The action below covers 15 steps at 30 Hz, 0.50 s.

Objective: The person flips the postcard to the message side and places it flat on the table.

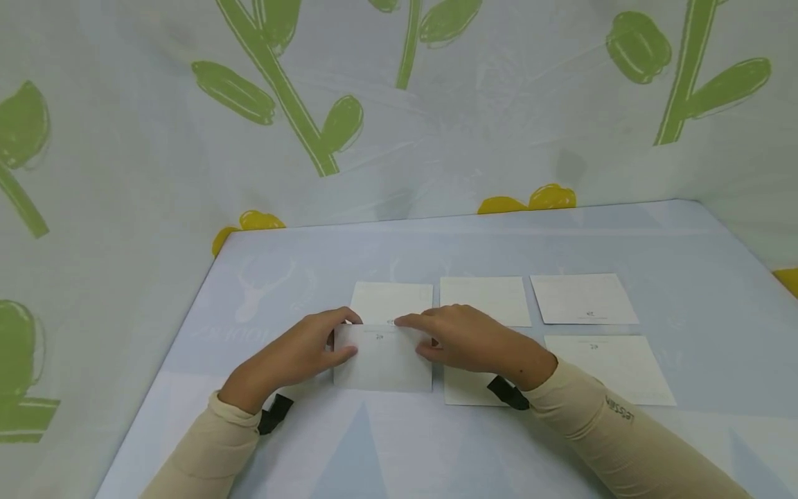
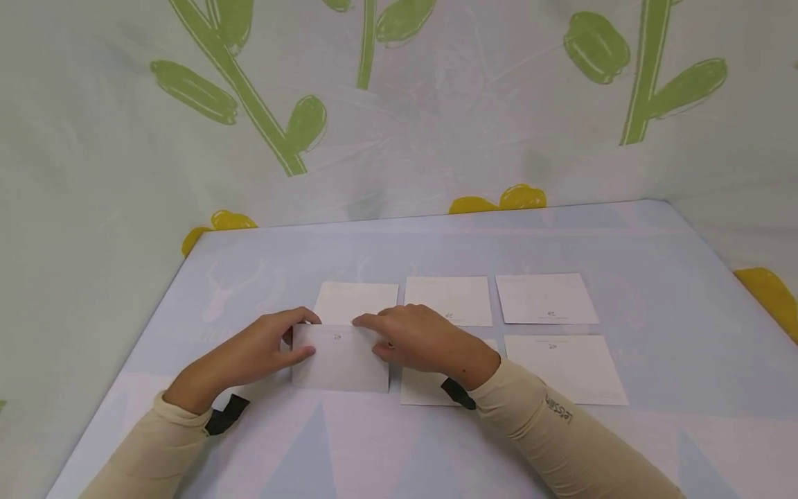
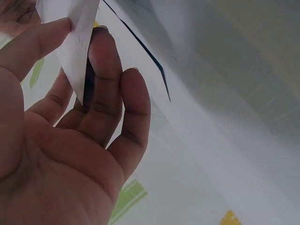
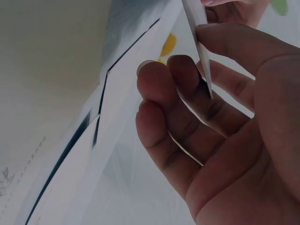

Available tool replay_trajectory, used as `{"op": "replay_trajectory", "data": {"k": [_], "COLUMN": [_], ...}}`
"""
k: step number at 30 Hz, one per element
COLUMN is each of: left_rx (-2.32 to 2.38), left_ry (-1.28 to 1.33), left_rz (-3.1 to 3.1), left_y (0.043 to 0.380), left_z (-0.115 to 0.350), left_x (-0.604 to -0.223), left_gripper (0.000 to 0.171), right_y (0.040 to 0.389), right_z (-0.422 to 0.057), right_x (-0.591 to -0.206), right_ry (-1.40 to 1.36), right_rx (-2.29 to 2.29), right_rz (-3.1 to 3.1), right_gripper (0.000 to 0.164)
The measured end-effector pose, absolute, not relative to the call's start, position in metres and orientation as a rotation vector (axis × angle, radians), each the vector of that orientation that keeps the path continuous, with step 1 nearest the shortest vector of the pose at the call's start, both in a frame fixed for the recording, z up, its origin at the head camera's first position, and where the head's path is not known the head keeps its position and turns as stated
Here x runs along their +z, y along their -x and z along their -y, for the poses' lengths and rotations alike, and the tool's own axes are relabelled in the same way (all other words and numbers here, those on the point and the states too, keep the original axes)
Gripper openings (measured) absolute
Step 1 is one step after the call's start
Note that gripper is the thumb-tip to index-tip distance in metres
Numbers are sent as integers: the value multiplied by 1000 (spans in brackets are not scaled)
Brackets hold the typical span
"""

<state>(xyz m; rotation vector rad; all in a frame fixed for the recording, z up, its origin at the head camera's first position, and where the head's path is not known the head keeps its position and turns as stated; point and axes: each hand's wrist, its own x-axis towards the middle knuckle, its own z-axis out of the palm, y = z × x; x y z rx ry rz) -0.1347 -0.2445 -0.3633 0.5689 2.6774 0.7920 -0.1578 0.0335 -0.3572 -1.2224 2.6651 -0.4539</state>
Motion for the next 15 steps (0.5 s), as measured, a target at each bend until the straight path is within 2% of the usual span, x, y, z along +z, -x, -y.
{"op": "replay_trajectory", "data": {"k": [15], "left_rx": [776], "left_ry": [-587], "left_rz": [-2647], "left_y": [137], "left_z": [249], "left_x": [-373], "left_gripper": [38], "right_y": [156], "right_z": [-30], "right_x": [-364], "right_ry": [1128], "right_rx": [-380], "right_rz": [-2624], "right_gripper": [46]}}
